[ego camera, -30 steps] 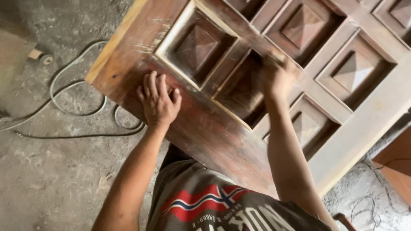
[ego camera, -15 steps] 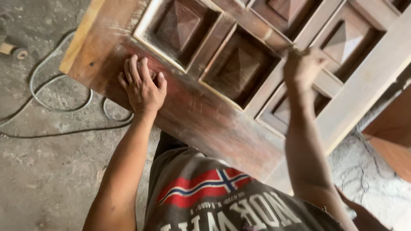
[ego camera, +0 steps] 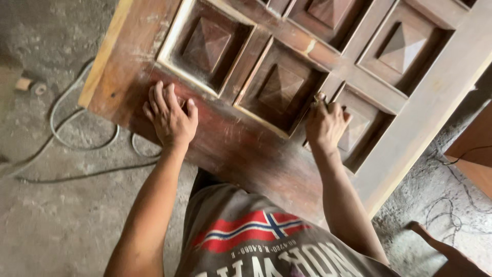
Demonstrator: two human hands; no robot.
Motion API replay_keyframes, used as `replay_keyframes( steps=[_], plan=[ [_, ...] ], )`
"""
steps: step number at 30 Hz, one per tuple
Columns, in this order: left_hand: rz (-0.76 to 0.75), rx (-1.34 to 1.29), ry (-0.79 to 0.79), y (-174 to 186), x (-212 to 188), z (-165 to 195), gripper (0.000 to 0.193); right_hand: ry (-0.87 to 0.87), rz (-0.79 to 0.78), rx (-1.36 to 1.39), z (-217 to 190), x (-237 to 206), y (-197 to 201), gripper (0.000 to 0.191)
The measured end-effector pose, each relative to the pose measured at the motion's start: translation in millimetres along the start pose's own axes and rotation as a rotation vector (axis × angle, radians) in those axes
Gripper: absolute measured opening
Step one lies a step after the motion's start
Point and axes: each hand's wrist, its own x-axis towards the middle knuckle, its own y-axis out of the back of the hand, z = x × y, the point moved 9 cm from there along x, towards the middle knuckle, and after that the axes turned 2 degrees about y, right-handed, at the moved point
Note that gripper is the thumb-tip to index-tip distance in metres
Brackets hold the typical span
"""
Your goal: The person sands a carved wooden door panel laid flat, using a sanding block by hand to smooth the recessed panel edges and flat surfaces, working across different panels. At the end the person sits on the floor and handles a can and a jug among supplies.
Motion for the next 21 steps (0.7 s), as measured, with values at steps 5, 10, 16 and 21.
replay_keyframes(
  steps=[5, 10, 16, 21],
  plan=[
    [-0.042, 0.042, 0.01, -4.9, -0.2, -3.0, 0.058, -0.367, -0.308, 0.067, 61.7, -0.7, -37.4, 0.019],
    [-0.014, 0.004, 0.014, -1.4, 0.6, -3.1, 0.06, 0.057, -0.031, 0.015, 34.0, 12.1, -16.9, 0.027],
    [0.021, 0.014, -0.025, 4.2, 1.8, 3.7, 0.06, 0.068, -0.137, 0.235, 40.4, 54.4, -46.8, 0.025],
    [-0.03, 0.0, -0.015, 0.6, 2.2, 0.6, 0.06, -0.002, -0.104, 0.13, 72.7, 56.9, -44.4, 0.02]
  ],
)
